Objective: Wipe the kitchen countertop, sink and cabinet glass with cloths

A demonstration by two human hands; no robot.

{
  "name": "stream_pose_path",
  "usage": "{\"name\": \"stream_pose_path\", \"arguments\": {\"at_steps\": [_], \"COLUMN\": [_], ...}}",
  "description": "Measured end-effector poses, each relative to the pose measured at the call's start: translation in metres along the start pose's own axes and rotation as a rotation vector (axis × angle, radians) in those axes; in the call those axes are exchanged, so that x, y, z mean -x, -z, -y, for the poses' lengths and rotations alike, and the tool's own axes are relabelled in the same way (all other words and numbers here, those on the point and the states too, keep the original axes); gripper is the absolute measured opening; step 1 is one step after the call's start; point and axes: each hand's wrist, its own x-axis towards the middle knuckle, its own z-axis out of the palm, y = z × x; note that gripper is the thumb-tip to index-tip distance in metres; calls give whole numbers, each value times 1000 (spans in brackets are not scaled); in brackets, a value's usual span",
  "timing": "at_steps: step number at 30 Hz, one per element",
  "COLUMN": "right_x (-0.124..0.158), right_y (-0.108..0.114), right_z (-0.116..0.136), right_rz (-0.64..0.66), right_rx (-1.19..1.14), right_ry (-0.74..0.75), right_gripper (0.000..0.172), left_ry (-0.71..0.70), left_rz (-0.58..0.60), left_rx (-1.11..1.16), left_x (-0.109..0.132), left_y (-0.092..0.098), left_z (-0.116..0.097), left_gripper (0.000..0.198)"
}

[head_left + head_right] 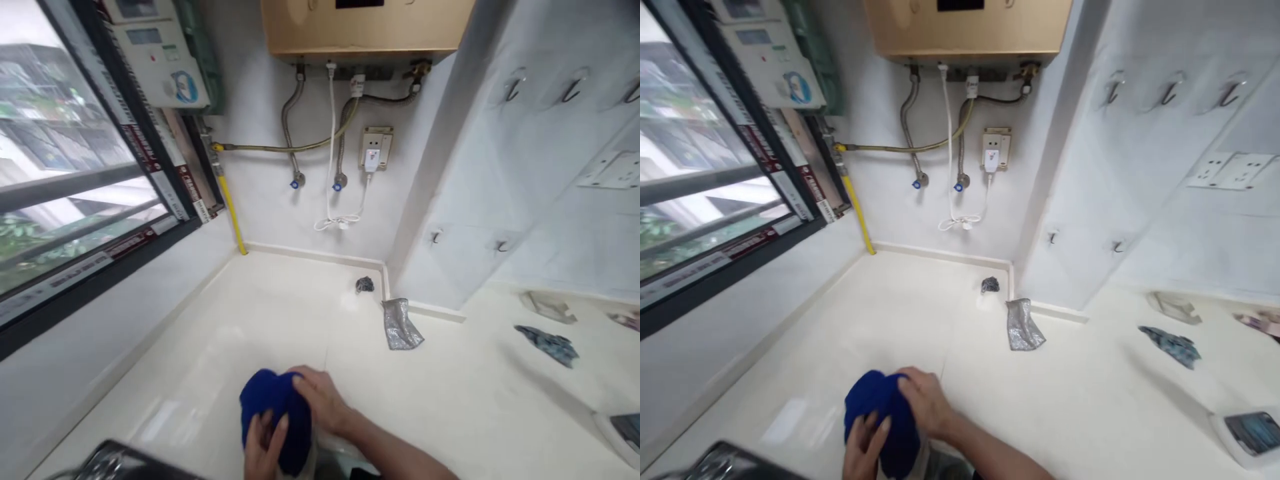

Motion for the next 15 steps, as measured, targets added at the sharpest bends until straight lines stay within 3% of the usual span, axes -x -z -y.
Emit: {"name": "stream_pose_path", "arguments": {"at_steps": [3, 5, 10, 13, 15], "right_x": [4, 9, 37, 55, 63], "right_y": [-1, -6, -23, -27, -26], "right_z": [8, 10, 2, -1, 0], "right_rz": [-44, -96, -211, -150, -85], "right_rx": [-378, -432, -185, 51, 59], "right_ry": [-129, -143, -44, 55, 38], "right_gripper": [48, 48, 58, 55, 51], "left_ry": [-85, -154, -278, -318, -238], "left_rz": [82, 131, 252, 440, 565], "left_rx": [-9, -51, -35, 93, 226], "left_x": [-3, -5, -7, -5, -3], "left_y": [-3, -2, -4, -3, 1], "left_z": [-13, -24, -45, -44, -43], "left_gripper": [84, 77, 64, 63, 66]}}
